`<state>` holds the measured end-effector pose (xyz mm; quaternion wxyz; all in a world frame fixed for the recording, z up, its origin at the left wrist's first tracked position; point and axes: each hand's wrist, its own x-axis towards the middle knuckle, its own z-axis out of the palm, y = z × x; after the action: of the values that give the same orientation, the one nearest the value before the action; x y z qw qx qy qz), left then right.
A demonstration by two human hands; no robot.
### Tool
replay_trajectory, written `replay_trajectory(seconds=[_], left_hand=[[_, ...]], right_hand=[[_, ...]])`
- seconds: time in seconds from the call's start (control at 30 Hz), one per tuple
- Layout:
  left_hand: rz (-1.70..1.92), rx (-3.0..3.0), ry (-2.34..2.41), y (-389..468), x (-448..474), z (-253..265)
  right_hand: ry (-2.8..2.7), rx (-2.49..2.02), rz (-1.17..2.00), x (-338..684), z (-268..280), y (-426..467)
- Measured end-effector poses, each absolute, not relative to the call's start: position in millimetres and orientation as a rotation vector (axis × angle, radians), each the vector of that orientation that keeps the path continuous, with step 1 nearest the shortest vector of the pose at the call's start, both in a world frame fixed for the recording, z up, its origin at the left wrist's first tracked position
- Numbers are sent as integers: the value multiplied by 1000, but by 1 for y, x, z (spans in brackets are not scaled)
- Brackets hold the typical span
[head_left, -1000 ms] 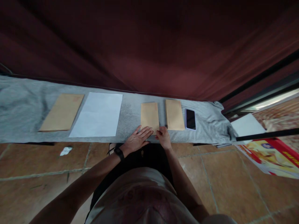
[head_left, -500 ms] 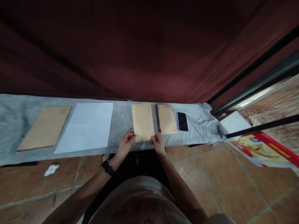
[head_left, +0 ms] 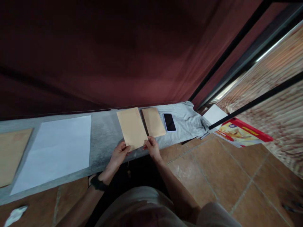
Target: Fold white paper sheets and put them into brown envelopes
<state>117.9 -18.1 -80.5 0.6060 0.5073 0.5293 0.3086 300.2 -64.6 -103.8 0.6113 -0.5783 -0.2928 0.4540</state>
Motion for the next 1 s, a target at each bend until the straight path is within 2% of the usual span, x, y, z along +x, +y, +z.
replay_trajectory(seconds=[0.37,0.63,1.0], left_hand=[[768,1210,1054,6,207,-69],[747,1323,1195,24,252,-82],[691,1492,1315,25,261,-91]], right_hand=[[-704,-1556,703,376,-89,-62],[-832,-1825,394,421,-94,-54],[-877,-1943,329,426,-105,-55]])
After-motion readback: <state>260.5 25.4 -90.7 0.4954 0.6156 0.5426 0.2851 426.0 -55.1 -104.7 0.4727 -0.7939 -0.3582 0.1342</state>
